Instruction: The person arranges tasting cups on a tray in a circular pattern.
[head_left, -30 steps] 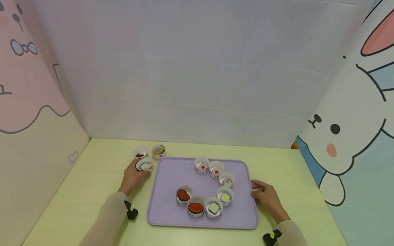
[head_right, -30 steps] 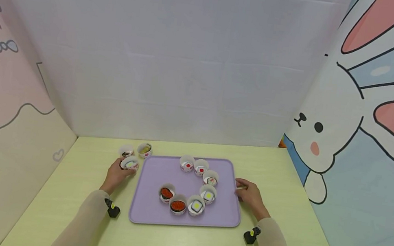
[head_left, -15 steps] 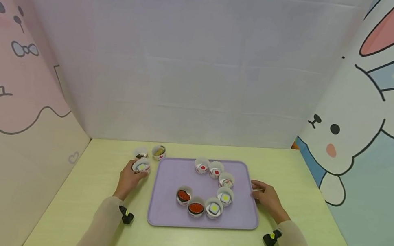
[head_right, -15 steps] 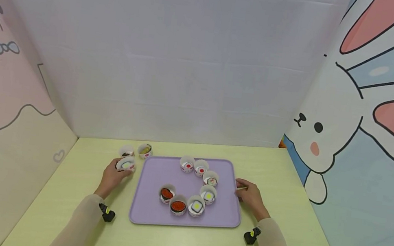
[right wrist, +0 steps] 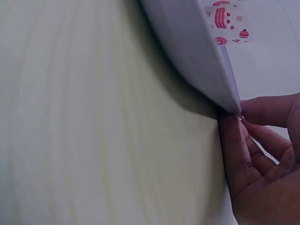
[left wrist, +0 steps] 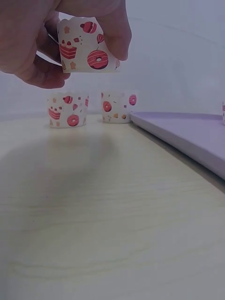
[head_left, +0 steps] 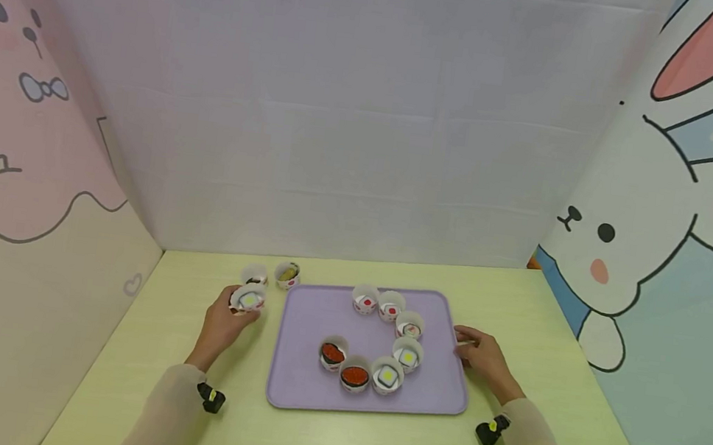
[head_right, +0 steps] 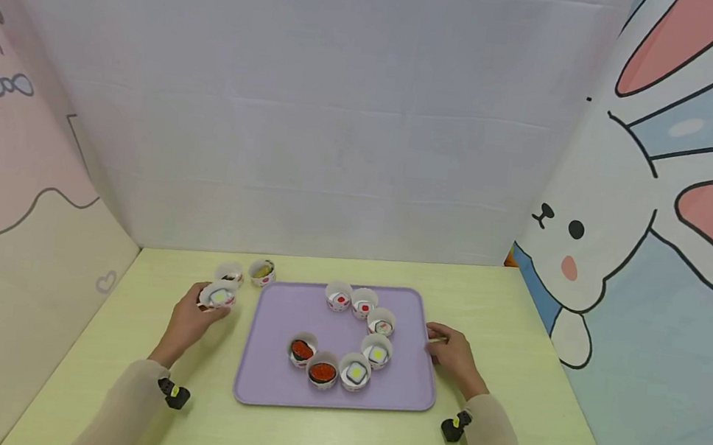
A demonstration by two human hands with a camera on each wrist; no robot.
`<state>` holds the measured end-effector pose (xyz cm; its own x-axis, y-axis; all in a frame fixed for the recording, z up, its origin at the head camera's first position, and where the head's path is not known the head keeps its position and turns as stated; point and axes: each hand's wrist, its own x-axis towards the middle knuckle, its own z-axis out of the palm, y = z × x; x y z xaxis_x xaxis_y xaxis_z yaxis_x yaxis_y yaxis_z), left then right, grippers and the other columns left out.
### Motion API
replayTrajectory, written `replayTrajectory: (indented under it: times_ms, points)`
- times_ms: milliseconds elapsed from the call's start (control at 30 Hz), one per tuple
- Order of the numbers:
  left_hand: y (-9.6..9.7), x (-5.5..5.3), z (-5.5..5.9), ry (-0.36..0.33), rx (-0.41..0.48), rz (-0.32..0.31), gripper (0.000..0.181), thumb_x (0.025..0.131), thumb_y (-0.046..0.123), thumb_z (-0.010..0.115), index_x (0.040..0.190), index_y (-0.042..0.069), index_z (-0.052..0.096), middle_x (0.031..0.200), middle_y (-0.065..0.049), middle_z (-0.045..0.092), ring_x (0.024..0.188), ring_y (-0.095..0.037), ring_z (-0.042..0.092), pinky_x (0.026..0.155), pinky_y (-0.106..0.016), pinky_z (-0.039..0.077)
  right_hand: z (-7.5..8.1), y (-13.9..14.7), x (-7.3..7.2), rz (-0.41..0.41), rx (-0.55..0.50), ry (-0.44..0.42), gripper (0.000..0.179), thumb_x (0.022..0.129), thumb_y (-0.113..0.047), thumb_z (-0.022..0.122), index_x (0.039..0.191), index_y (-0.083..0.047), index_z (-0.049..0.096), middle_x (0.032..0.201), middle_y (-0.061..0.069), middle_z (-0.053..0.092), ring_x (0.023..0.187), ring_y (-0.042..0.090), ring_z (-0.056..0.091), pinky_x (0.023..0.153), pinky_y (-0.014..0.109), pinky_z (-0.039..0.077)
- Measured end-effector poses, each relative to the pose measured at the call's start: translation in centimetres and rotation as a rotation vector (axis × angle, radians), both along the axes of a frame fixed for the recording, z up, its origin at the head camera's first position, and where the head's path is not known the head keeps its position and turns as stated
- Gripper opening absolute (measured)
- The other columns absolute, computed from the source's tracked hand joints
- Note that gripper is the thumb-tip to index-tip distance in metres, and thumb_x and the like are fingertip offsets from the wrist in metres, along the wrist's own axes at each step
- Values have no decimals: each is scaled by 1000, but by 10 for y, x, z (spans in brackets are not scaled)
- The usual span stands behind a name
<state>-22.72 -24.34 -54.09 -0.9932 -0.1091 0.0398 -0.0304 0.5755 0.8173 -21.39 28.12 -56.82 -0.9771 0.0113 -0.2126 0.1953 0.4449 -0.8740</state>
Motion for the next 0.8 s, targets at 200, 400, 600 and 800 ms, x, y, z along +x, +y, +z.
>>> replayTrajectory:
  times_ms: [200, 400, 600, 800]
  points:
    - [3, 5, 7, 20, -1, -28, 68, 86, 22, 74, 142, 4, 40, 135, -23, 54, 120, -38, 56, 94, -51, 48, -1, 2, 0, -9, -3, -3, 54, 88, -1, 60, 141, 0, 51, 128, 25, 57, 87, 16, 63, 69, 30, 55]
    - [16, 5, 16, 49, 20, -69, 71, 85, 19, 75, 144, 3, 37, 135, -23, 53, 123, -38, 54, 96, -52, 48, -1, 1, 1, -16, -10, -4, 54, 88, -1, 60, 141, 0, 51, 127, 25, 57, 87, 16, 64, 70, 30, 55]
    - [30, 1, 23, 88, 32, -104, 69, 83, 18, 77, 142, 6, 41, 132, -20, 57, 119, -35, 55, 95, -52, 47, -1, 0, 1, -11, 2, 2, 53, 88, 0, 60, 140, 1, 51, 126, 25, 57, 87, 17, 64, 69, 30, 55]
    - [40, 0, 25, 106, 60, -154, 68, 83, 16, 77, 140, 7, 43, 131, -18, 58, 118, -34, 57, 92, -49, 48, 0, -1, -1, -7, 9, 3, 54, 88, -1, 60, 141, 1, 51, 127, 25, 58, 87, 17, 63, 69, 30, 55]
